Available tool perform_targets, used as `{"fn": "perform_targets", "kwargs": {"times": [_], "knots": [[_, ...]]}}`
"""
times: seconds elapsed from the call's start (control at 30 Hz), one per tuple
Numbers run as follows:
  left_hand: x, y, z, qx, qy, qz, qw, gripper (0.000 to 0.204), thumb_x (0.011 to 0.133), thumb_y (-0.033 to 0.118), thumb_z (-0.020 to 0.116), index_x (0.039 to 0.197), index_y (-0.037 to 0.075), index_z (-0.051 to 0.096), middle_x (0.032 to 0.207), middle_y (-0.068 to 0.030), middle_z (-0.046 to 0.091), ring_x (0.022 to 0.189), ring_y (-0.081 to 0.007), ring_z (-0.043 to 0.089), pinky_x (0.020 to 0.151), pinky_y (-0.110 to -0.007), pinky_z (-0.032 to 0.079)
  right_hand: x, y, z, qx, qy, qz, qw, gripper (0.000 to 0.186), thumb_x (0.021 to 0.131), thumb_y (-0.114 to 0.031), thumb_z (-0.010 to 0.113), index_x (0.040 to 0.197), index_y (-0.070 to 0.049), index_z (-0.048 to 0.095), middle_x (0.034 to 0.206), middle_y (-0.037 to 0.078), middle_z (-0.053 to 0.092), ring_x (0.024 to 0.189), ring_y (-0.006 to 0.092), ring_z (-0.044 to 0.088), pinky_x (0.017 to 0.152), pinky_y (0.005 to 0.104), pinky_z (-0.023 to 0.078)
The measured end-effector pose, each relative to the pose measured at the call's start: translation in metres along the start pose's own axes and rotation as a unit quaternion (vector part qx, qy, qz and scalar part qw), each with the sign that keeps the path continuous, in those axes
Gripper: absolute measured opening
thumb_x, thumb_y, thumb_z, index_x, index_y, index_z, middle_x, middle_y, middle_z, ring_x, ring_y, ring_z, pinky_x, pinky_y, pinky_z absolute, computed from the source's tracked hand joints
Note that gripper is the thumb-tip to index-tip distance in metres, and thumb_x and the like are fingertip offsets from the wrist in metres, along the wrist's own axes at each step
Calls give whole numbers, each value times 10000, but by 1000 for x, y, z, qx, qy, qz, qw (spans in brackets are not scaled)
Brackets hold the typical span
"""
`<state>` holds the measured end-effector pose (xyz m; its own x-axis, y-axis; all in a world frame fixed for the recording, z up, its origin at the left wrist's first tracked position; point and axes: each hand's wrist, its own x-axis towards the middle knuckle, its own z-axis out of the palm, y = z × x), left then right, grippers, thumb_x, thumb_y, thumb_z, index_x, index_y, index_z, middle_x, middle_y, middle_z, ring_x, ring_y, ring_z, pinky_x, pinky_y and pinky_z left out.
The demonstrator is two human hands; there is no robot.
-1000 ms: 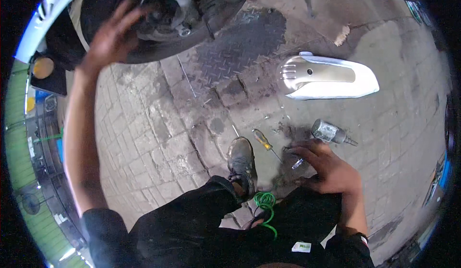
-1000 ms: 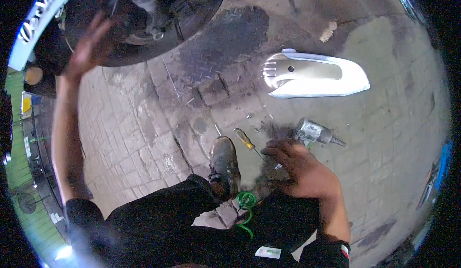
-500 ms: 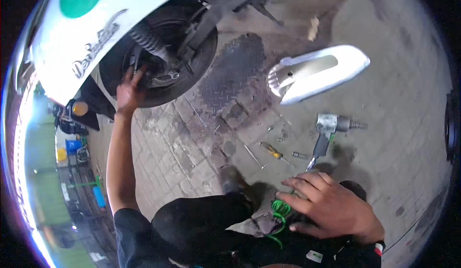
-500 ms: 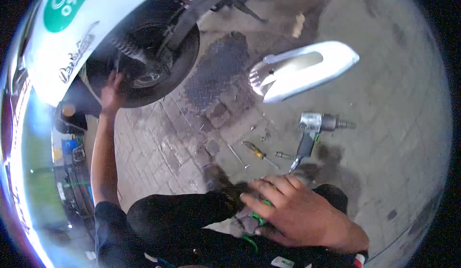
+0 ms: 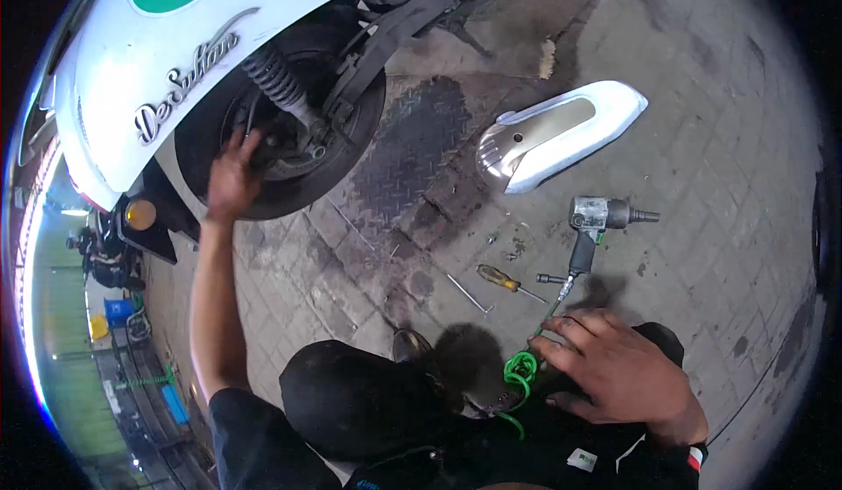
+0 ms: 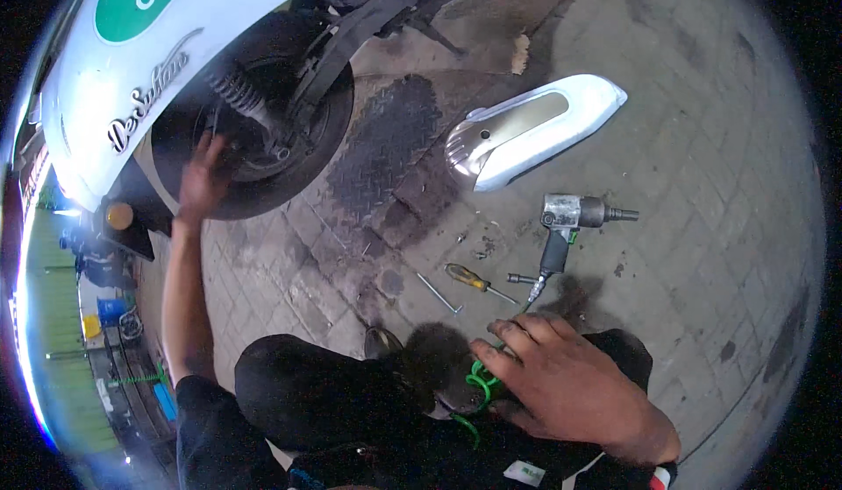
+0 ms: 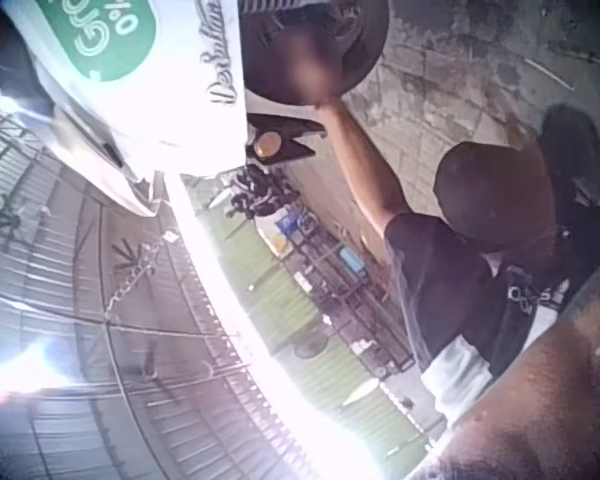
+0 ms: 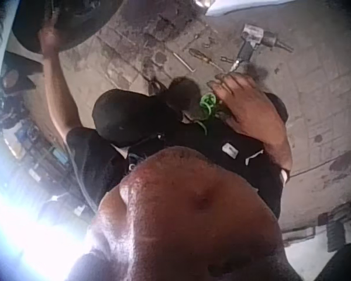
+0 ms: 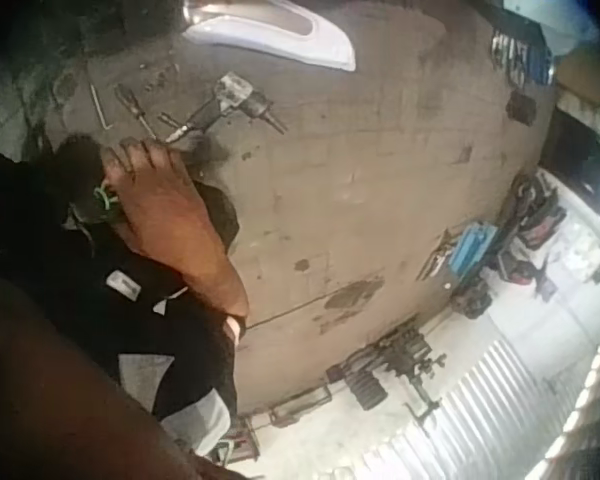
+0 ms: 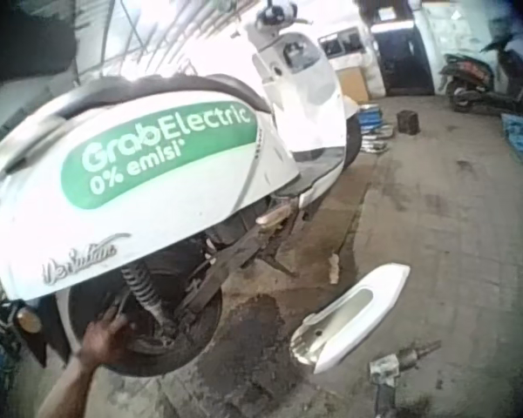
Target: The person hands a document through a window to another person, then squats down in a workshop and uses a screwdriver to remove parts from a scooter's brake assembly and wheel area.
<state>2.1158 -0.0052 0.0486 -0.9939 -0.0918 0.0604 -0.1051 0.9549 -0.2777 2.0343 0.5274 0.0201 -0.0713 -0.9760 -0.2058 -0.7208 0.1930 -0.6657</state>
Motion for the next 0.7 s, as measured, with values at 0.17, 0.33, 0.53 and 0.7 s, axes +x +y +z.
{"fn": "perform_targets", "kwargs": {"times": [0.17,0.33,0.53,0.7], "knots": [[29,-16,-29,-65,-138,73,986,720,673,-51,647,1334,190,495,1233,-205,570,1153,-404,553,993,-436,454,8,-14,-1,10,-5,-5,1000,634,805,-337,696,1329,-62,468,1247,181,527,1173,338,491,1014,418,382],[-43,-18,-5,107,-12,64,992,723,678,41,698,1355,181,487,1317,-193,529,1208,-377,522,1009,-420,443,4,-32,4,-22,21,-19,999,632,805,-361,694,1319,-61,485,1234,177,534,1157,331,496,997,418,386],[-43,9,-9,-156,-164,15,974,741,677,128,714,1375,92,467,1337,-163,538,1217,-353,534,1047,-393,405,9,-45,8,-11,46,-95,994,633,795,-308,703,1302,2,485,1161,176,557,1078,335,536,933,429,431],[-38,62,55,-583,-61,-150,796,715,702,148,684,1366,19,454,1197,-149,587,1102,-277,577,967,-372,440,-9,-36,-3,1,90,-92,992,685,812,-365,709,1344,-8,469,1196,189,557,1098,330,543,949,411,429]]}}
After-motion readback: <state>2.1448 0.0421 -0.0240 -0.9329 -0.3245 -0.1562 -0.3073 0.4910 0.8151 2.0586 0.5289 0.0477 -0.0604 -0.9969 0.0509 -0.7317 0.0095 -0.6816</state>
